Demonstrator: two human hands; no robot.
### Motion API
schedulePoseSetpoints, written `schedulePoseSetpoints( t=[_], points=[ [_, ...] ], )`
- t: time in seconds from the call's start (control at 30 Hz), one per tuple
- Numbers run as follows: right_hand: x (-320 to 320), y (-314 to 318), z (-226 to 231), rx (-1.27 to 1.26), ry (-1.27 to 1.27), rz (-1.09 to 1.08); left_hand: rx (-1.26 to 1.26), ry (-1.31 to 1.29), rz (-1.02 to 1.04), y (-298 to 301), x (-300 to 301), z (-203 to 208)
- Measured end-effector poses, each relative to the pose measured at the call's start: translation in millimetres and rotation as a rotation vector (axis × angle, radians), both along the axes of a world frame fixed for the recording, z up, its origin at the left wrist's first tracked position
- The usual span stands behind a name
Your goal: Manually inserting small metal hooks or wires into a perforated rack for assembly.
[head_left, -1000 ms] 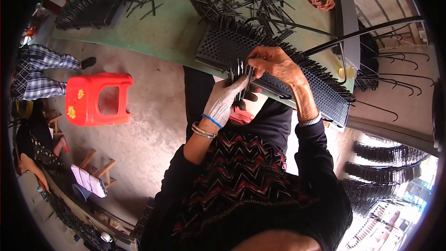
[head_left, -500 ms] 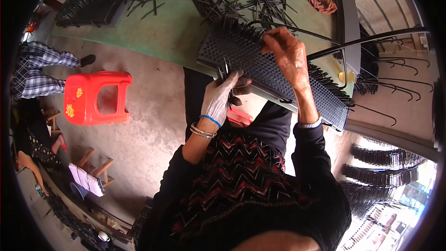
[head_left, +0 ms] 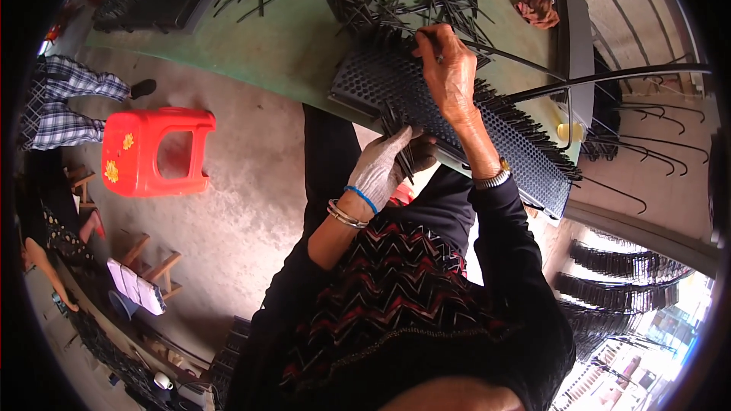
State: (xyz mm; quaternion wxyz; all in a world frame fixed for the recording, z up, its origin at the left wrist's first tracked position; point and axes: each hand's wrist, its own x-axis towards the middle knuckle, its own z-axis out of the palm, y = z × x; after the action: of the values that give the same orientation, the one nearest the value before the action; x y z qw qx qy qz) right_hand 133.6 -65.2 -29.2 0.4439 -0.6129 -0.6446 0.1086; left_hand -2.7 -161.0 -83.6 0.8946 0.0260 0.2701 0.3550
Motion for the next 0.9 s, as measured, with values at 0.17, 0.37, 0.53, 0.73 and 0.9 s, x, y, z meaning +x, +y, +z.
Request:
schedulePoseSetpoints(
  t=[0.17,0.37,0.53,0.73,0.9],
  points=[
    [1,-2,5,-0.022,-0.032,-0.006,-0.003,0.05,0.021,-1,-3,2],
    [4,0,4,0.004,-0.08,0.022,-0.006,0.066,-0.017,0,-4,9],
    [10,5,0,0.064,-0.147,0.05,-0.018,0.081,-0.049,-2,-3,9],
    [14,6,6,0.04,-0.184,0.072,0.005,0.128,-0.011,-3,-2,8],
    [11,5,9,-0.042,-0.066,0.112,0.006,0.183,0.029,-5,-1,6]
  ],
)
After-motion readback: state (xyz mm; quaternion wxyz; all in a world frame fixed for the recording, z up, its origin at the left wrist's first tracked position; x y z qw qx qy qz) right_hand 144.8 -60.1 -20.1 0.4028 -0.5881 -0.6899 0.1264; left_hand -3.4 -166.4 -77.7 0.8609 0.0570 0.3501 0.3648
